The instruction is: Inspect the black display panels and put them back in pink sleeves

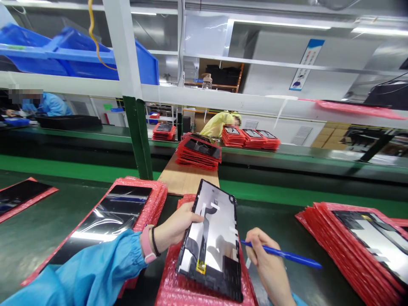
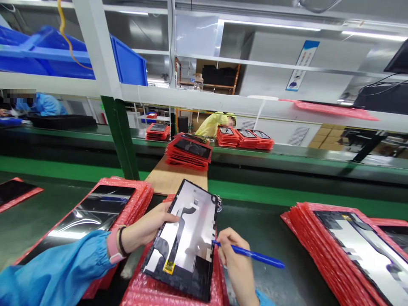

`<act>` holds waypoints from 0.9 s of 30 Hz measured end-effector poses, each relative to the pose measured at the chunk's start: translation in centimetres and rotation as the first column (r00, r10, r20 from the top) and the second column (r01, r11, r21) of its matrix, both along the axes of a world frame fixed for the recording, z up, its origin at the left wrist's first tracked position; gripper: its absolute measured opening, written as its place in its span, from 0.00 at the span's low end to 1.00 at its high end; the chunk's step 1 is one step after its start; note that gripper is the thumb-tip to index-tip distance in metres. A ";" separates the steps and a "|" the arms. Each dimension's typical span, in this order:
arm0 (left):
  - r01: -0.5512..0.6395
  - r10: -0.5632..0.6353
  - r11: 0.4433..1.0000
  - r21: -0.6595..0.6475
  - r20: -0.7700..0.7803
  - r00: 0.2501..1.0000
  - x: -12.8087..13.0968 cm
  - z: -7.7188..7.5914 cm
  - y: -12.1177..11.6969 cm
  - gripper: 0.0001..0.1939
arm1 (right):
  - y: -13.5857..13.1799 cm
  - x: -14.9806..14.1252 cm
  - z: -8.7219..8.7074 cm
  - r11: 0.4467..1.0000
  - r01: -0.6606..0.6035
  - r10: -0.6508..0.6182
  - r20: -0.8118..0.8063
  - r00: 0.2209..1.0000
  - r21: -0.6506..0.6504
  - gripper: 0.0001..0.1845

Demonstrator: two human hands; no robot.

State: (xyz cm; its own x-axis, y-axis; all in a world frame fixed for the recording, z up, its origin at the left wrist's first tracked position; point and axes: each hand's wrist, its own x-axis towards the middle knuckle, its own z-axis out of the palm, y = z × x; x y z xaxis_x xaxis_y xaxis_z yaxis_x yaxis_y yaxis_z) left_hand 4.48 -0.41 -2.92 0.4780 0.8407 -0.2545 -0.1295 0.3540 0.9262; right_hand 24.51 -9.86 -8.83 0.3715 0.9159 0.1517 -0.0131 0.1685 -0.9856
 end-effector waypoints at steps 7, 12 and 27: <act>-0.130 0.102 0.956 0.261 0.117 0.988 0.5 4.6 1.3 0.15 | 1.0 3.3 5.4 0.946 0.223 -0.222 -0.035 0.975 0.237 0.15; -0.229 0.142 0.906 0.356 0.252 0.957 1.6 7.1 2.6 0.15 | 2.5 2.8 8.5 0.919 0.281 -0.271 -0.075 0.960 0.278 0.22; -0.271 0.118 0.900 0.341 0.409 0.905 2.7 7.1 5.0 0.16 | 4.3 1.0 8.7 0.958 0.078 -0.057 -0.084 0.995 0.275 0.14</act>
State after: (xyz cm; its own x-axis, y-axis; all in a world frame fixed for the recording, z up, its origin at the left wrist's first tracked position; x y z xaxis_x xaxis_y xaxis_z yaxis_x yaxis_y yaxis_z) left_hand 7.19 4.62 4.18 0.2881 0.9198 0.2665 -0.5168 -0.0850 0.8519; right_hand 25.53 -5.56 -0.16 0.4513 0.8137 0.3664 -0.0635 0.4388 -0.8964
